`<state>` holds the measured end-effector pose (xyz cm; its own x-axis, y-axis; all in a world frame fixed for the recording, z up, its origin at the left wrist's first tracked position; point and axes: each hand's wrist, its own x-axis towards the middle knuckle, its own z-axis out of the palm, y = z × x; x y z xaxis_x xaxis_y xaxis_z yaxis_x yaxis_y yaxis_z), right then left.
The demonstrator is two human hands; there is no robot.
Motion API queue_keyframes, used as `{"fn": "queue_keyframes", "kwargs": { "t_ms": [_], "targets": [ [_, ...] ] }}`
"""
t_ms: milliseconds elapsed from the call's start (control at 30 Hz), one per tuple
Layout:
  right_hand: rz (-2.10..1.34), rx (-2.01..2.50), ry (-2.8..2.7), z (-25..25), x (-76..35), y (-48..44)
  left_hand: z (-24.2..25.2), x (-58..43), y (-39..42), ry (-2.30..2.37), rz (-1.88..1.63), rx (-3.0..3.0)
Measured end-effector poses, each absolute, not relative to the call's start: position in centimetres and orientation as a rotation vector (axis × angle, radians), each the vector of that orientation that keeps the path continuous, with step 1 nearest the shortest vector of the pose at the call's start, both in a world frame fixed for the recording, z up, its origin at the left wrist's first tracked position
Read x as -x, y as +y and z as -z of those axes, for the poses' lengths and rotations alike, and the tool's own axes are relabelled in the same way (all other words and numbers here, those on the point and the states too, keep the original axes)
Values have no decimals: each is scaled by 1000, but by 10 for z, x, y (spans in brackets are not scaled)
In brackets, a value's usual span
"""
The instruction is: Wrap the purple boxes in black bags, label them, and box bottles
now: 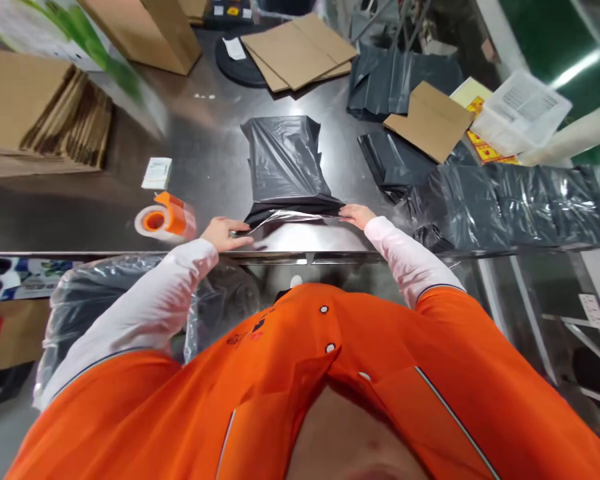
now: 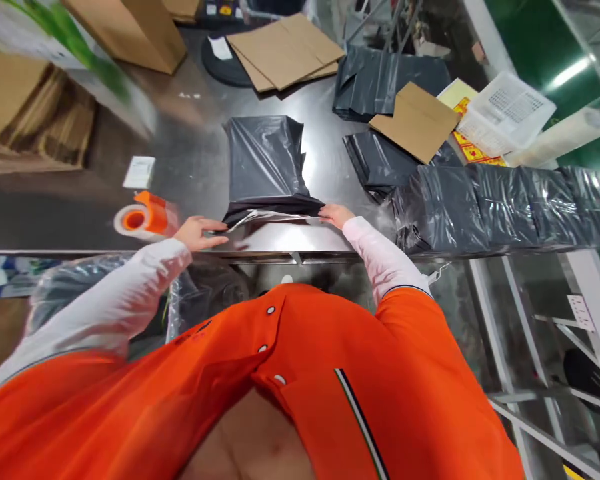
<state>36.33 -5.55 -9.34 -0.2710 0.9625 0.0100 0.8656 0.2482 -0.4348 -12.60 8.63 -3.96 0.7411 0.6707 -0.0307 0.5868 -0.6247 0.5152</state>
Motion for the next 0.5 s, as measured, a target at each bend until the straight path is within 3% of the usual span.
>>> {"fn": "queue_keyframes", "kwargs": {
  "t_ms": [200,333,500],
  "targets": [
    [-505,1709,-2200,99,-356,-60,-4,-19,51,672,-715,-2490],
    [-496,1678,-2184,95,-353,-57,-7,-137,27,874,-332,-2340],
    [-473,1632,-2158,88,-351,-56,8,-175,1,969,-88,-2278]
  ]
}}
